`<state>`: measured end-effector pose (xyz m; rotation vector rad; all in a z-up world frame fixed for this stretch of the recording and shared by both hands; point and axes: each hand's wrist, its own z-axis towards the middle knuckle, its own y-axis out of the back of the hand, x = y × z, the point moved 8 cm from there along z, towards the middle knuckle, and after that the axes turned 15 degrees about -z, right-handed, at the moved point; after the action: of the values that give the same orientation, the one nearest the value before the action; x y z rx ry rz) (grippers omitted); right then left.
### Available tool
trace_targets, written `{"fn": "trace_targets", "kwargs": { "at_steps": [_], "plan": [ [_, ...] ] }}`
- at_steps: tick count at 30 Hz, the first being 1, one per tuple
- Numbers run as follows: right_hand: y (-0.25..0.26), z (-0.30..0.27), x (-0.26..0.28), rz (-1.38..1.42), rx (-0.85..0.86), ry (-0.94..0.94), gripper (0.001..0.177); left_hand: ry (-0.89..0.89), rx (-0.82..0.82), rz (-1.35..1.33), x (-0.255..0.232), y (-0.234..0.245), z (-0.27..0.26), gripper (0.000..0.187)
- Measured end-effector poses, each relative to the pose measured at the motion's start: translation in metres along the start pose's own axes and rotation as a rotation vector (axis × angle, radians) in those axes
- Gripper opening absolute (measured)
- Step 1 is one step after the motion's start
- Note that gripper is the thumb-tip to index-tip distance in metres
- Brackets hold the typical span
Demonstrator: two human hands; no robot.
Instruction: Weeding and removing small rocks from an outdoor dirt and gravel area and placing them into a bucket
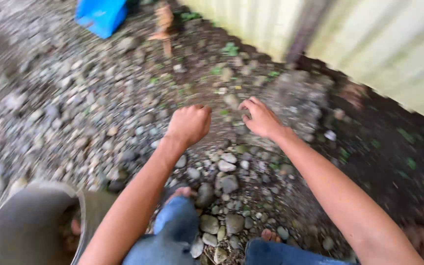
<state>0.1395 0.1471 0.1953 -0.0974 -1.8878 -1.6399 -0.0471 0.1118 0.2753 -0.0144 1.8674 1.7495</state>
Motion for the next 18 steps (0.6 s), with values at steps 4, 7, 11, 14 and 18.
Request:
{"fn": "trace_targets", "kwargs": {
  "at_steps": [4, 7, 11, 14, 18],
  "plan": [
    [0.031, -0.081, -0.125, -0.095, 0.013, -0.255, 0.026, -0.175, 0.212, 0.064, -0.061, -0.054, 0.038, 0.021],
    [0.036, -0.161, -0.208, -0.155, 0.101, -0.486, 0.026, -0.224, 0.347, 0.104, -0.083, -0.095, 0.059, 0.023],
    [0.025, -0.263, -0.296, -0.277, 0.276, -0.737, 0.030, -0.295, 0.507, 0.100, -0.114, -0.159, 0.070, 0.027],
    [0.001, -0.300, -0.337, -0.302, 0.431, -0.848, 0.031, -0.203, 0.706, 0.110, -0.156, -0.195, 0.042, 0.027],
    [0.016, -0.268, -0.307, -0.310, 0.334, -0.910, 0.030, -0.130, 0.916, -0.471, -0.190, -0.262, -0.014, 0.024]
  ]
}}
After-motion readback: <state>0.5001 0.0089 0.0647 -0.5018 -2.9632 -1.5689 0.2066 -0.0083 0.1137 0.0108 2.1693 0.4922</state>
